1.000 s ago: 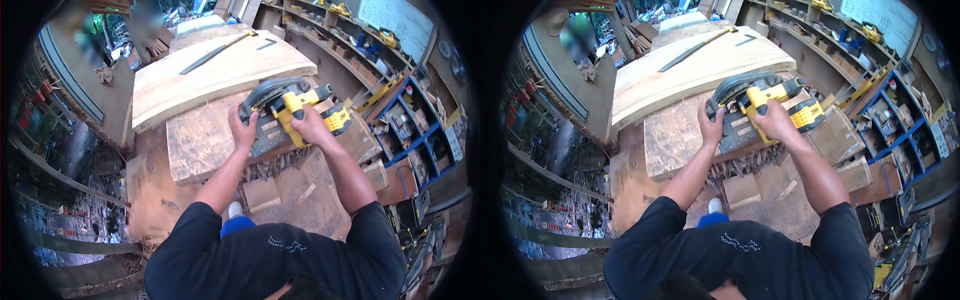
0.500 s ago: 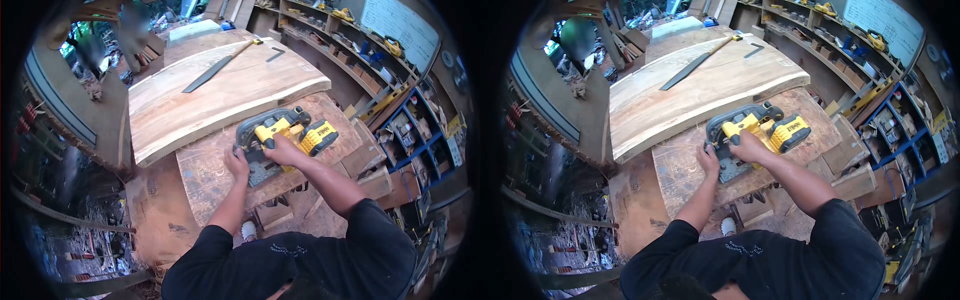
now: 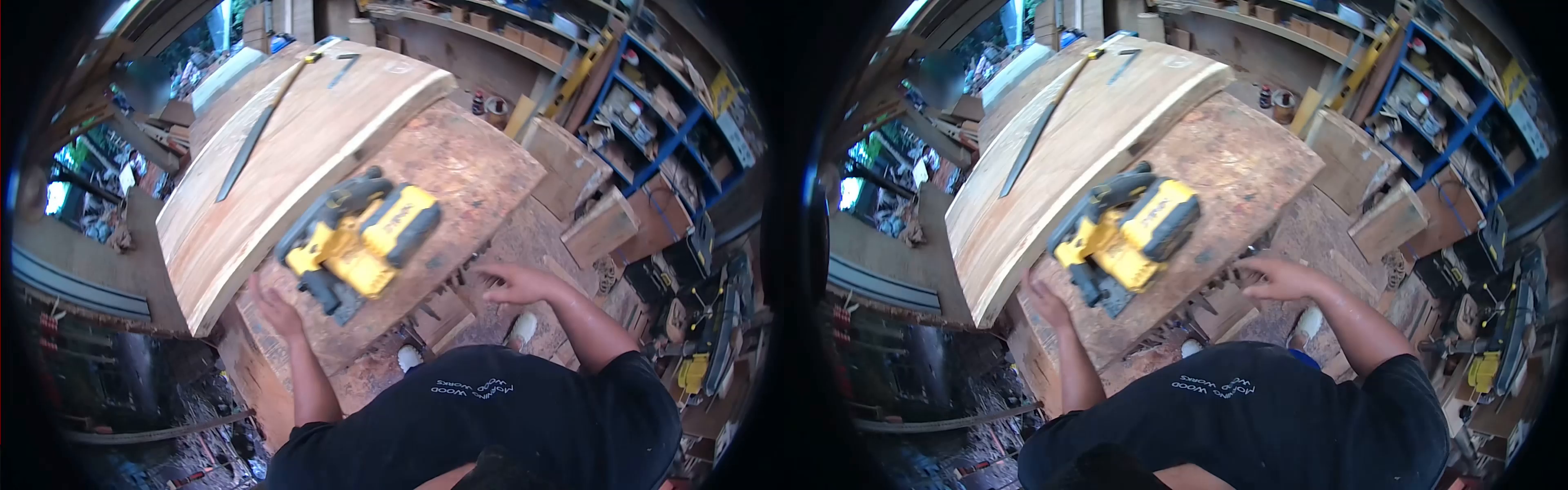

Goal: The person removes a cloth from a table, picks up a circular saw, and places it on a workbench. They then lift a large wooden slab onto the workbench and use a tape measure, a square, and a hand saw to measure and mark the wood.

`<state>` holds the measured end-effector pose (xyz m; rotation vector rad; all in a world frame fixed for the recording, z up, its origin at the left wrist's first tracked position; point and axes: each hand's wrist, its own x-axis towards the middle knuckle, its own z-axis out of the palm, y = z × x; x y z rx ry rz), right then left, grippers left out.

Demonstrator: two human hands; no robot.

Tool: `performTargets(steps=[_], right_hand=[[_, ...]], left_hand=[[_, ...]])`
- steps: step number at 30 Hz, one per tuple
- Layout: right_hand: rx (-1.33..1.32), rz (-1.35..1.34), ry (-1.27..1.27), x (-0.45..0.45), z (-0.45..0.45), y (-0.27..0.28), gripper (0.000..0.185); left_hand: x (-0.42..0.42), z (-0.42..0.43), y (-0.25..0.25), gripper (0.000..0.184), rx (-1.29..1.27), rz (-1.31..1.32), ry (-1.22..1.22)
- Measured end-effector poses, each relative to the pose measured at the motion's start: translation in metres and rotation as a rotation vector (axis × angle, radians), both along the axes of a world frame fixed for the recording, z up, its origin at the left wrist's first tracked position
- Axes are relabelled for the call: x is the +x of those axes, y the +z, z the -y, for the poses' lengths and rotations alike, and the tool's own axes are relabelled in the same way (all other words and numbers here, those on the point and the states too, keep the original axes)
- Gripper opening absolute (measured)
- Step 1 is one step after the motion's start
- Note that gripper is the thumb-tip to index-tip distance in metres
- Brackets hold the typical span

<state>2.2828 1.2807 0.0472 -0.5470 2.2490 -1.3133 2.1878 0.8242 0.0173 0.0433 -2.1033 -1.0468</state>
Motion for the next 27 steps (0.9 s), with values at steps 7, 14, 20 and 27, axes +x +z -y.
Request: performTargets(steps=[7, 14, 20, 27], right_hand=[[-0.064, -0.046, -0.349, 0.011, -0.223, -0.063, 0.057], [-0.106, -0.069, -0.403, -0.002, -0.346, -0.053, 0.059], [-0.079, -0.081, -0.286, -0.065, -0.395, -0.050, 0.062], [-0.051, 0.023, -0.191, -0.192, -0.491, -0.061, 0.063]], left_hand=[[-0.008, -0.214, 0.132, 0.041, -0.231, -0.112, -0.236], [-0.083, -0.415, 0.087, 0.058, -0.585, 0.321, -0.428], [-0.142, -0.454, 0.025, 0.070, -0.635, 0.700, -0.377], [-0.269, -0.459, -0.030, 0.070, -0.517, 0.666, -0.097]])
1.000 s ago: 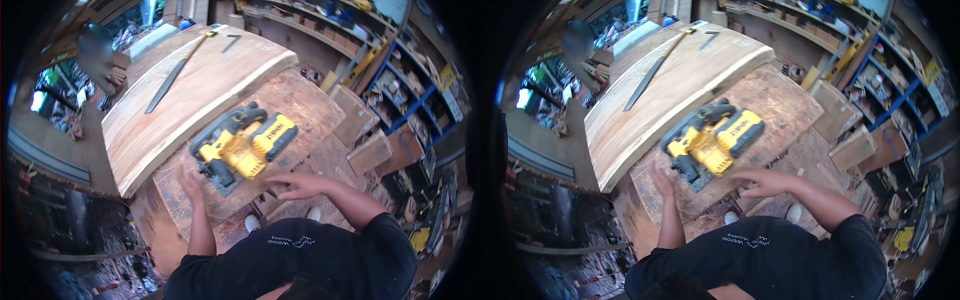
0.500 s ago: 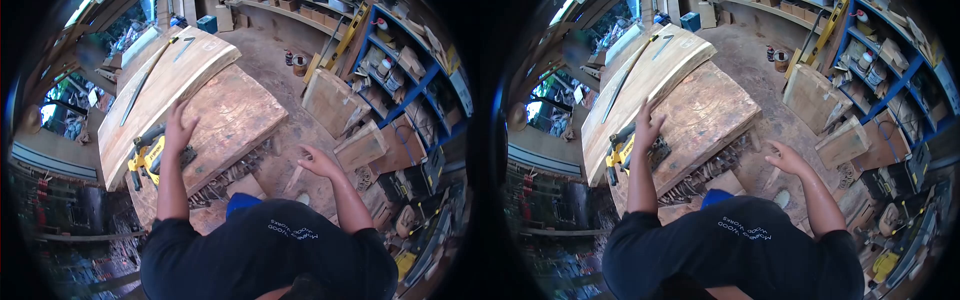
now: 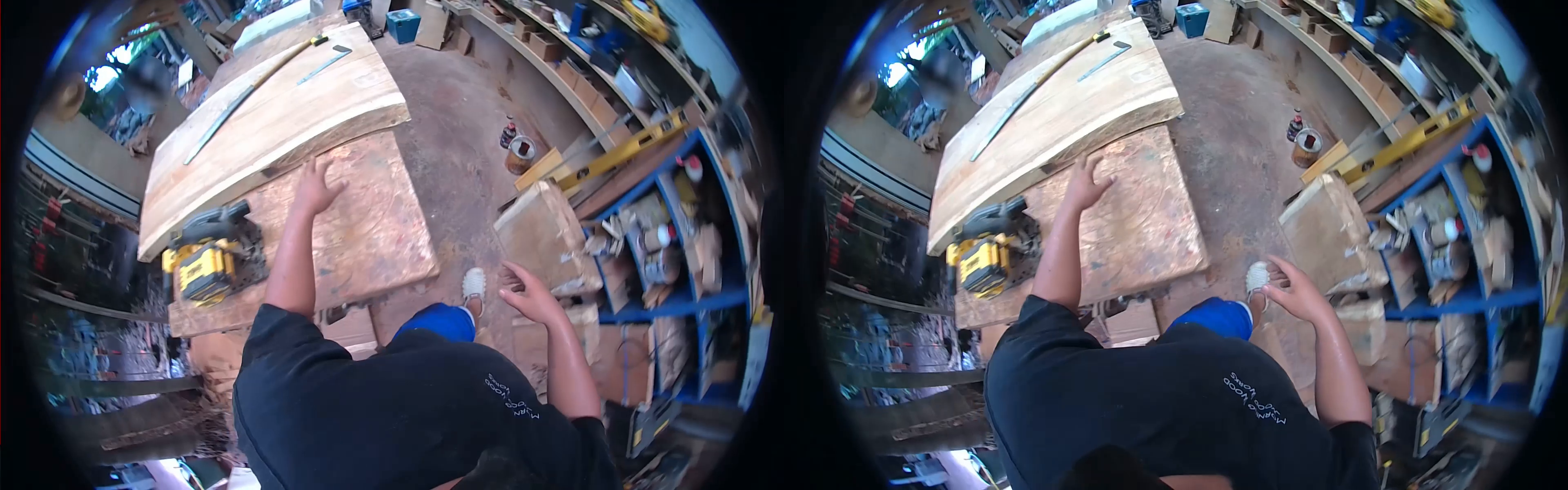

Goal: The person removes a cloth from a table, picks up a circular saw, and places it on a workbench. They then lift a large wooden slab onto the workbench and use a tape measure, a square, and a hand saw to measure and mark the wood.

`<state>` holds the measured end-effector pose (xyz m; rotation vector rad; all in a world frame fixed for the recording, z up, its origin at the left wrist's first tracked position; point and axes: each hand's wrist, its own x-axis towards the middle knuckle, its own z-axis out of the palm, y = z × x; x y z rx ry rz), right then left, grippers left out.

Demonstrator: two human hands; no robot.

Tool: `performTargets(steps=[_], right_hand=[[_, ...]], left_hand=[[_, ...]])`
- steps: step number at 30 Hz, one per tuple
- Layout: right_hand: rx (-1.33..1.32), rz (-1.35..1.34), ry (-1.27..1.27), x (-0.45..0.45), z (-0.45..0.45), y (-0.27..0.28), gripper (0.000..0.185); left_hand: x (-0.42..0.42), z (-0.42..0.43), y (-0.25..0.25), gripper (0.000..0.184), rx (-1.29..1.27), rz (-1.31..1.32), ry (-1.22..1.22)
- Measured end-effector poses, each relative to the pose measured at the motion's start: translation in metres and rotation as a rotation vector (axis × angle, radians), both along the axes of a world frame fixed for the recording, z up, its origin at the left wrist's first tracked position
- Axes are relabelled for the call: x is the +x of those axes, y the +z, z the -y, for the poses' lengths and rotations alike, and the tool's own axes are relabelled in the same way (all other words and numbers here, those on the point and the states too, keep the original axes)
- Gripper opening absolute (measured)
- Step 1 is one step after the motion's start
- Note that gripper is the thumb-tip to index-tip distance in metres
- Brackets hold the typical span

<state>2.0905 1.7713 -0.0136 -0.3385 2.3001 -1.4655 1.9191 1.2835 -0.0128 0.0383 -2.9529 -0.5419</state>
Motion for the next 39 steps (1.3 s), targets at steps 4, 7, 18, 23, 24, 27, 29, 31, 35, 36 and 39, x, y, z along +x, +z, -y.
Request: performTargets(steps=[4, 7, 18, 23, 24, 27, 29, 31, 35, 36, 39], right_hand=[[0.064, 0.065, -0.112, -0.102, -0.063, -0.025, 0.061], [0.169, 0.169, -0.054, -0.170, -0.092, -0.002, 0.058], [0.275, 0.041, 0.358, -0.443, -0.048, 0.015, 0.055], [0.236, 0.018, 0.572, -0.582, 0.001, 0.010, 0.053], [0.229, 0.015, 0.592, -0.611, 0.011, 0.006, 0.053], [0.166, 0.008, 0.679, -0.703, 0.043, -0.022, 0.051], [0.132, -0.033, 0.783, -0.763, 0.078, -0.019, 0.053], [0.126, -0.064, 0.907, -0.812, 0.124, -0.012, 0.053], [0.136, -0.195, 1.070, -0.886, 0.245, 0.032, 0.051], [0.109, -0.256, 1.106, -0.908, 0.282, 0.036, 0.051], [0.090, -0.403, 1.090, -0.966, 0.392, 0.037, 0.053]], left_hand=[[-0.139, -0.016, -0.016, 0.071, -0.136, -0.108, 0.254], [-0.231, -0.019, -0.035, 0.073, -0.111, -0.104, 0.381], [-0.275, -0.050, -0.016, 0.077, -0.113, 0.136, 0.580], [-0.280, -0.051, -0.013, 0.075, -0.059, 0.098, 0.596], [-0.282, -0.053, -0.014, 0.074, -0.050, 0.107, 0.609], [-0.293, -0.055, -0.012, 0.075, -0.026, 0.120, 0.790], [-0.308, -0.057, -0.013, 0.076, -0.032, 0.110, 0.913], [-0.313, -0.056, -0.012, 0.076, -0.027, 0.097, 1.027], [-0.322, -0.059, -0.011, 0.076, -0.067, 0.074, 1.126], [-0.324, -0.058, -0.010, 0.076, -0.058, 0.070, 1.158], [-0.329, -0.057, -0.004, 0.075, -0.066, 0.125, 1.198]])
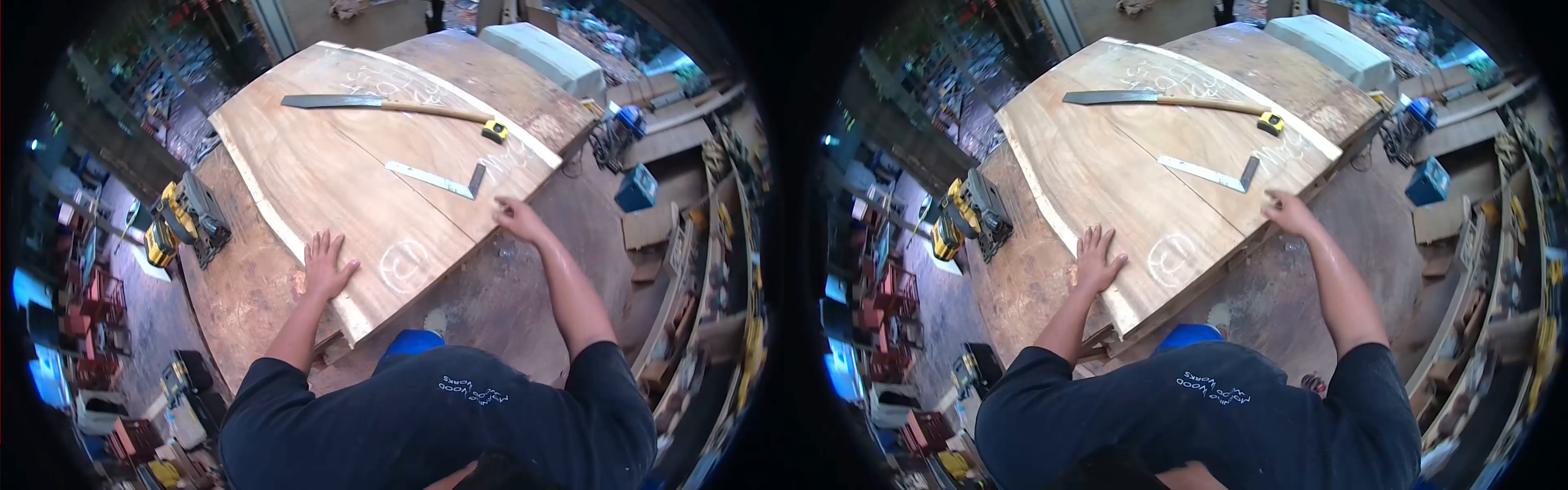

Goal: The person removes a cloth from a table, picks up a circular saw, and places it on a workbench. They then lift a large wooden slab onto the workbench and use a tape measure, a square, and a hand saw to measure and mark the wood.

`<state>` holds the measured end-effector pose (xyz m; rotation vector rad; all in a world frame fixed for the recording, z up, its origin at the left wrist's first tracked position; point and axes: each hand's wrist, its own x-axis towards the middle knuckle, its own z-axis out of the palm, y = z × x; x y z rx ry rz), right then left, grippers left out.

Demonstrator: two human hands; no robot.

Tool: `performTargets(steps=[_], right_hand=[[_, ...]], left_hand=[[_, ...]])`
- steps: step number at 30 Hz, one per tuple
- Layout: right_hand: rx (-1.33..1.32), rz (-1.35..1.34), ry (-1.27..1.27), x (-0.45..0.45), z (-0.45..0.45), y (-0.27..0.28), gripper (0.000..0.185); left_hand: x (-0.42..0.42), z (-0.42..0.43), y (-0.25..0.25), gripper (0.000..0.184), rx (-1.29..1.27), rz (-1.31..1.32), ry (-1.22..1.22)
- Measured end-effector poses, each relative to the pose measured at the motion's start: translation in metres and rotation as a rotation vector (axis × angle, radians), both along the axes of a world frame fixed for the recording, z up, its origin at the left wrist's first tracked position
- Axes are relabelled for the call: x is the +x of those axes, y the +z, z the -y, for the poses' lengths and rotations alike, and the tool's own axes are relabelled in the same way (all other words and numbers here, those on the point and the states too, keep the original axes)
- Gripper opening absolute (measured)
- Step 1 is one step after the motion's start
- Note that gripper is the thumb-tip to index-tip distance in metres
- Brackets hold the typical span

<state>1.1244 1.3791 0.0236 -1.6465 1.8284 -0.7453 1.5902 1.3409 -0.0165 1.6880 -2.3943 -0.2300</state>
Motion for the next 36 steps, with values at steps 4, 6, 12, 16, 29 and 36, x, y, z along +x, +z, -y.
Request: performTargets(steps=[4, 6, 12, 16, 29, 36], right_hand=[[-0.107, -0.202, -0.159, -0.067, 0.127, -0.015, 0.055], [-0.146, -0.295, -0.238, -0.090, 0.170, -0.020, 0.055], [-0.103, -0.433, -0.159, -0.122, 0.251, -0.022, 0.071], [-0.021, -0.298, 0.084, -0.136, 0.263, -0.022, 0.066], [-0.286, 0.279, 1.323, 0.032, 0.118, 0.058, 0.069], [-0.259, -0.127, 0.977, -0.025, 0.162, 0.018, 0.075]], left_hand=[[0.000, 0.003, 0.001, 0.074, 0.028, -0.067, 0.043], [-0.001, 0.007, 0.001, 0.074, 0.030, -0.074, 0.075], [-0.029, 0.002, 0.001, 0.064, 0.082, -0.298, 0.317], [-0.109, -0.038, 0.012, 0.062, -0.094, -0.385, 0.448], [-0.293, -0.029, 0.042, 0.050, 0.188, -2.310, 0.427], [-0.039, -0.085, 0.020, 0.042, -0.115, -1.275, 1.334]])
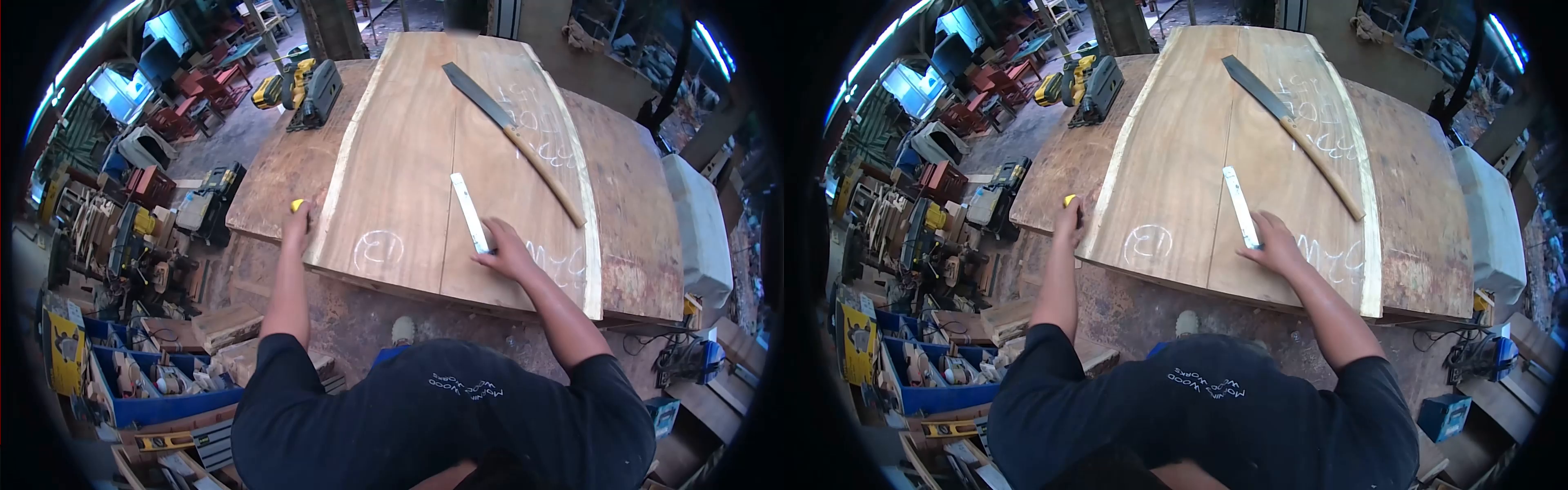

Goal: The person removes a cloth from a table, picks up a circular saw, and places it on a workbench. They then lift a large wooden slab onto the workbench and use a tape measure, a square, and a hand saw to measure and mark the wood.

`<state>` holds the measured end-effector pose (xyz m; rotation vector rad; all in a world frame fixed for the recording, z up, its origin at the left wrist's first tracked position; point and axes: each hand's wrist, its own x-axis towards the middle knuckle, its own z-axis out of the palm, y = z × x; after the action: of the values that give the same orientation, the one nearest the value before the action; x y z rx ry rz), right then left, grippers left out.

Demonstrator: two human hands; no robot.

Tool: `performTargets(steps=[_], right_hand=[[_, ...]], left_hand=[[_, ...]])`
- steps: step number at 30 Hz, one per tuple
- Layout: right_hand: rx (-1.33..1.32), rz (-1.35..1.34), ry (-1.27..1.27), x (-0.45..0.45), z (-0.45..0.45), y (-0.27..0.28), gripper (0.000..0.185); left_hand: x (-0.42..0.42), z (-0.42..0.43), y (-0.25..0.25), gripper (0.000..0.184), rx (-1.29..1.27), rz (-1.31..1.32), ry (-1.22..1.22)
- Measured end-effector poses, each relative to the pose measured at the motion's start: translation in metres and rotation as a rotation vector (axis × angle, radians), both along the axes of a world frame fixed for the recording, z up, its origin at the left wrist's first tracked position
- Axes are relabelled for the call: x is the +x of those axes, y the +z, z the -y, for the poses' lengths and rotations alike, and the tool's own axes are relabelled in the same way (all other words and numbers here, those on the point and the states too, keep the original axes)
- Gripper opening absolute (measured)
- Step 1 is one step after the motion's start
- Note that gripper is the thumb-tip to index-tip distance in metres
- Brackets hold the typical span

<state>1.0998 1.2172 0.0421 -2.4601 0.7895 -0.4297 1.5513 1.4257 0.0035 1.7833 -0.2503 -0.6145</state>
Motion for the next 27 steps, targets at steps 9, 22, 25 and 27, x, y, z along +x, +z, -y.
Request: performTargets(steps=[9, 22, 25, 27], right_hand=[[-0.247, -0.103, -0.079, -0.009, -0.022, -0.032, 0.040], [-0.197, 0.199, 0.187, 0.068, -0.044, 0.008, 0.040], [-0.158, 0.241, 0.502, 0.113, -0.038, 0.018, 0.043], [-0.124, 0.248, 0.505, 0.121, -0.013, 0.019, 0.047]], left_hand=[[0.150, 0.012, -0.051, 0.070, 0.769, 0.705, -0.069], [-0.098, 0.060, -0.007, 0.056, -0.219, 0.036, -0.498], [-0.182, 0.059, 0.016, 0.047, -0.571, -0.717, -0.585], [-0.172, 0.055, 0.008, 0.042, -0.482, -0.616, -0.471]])
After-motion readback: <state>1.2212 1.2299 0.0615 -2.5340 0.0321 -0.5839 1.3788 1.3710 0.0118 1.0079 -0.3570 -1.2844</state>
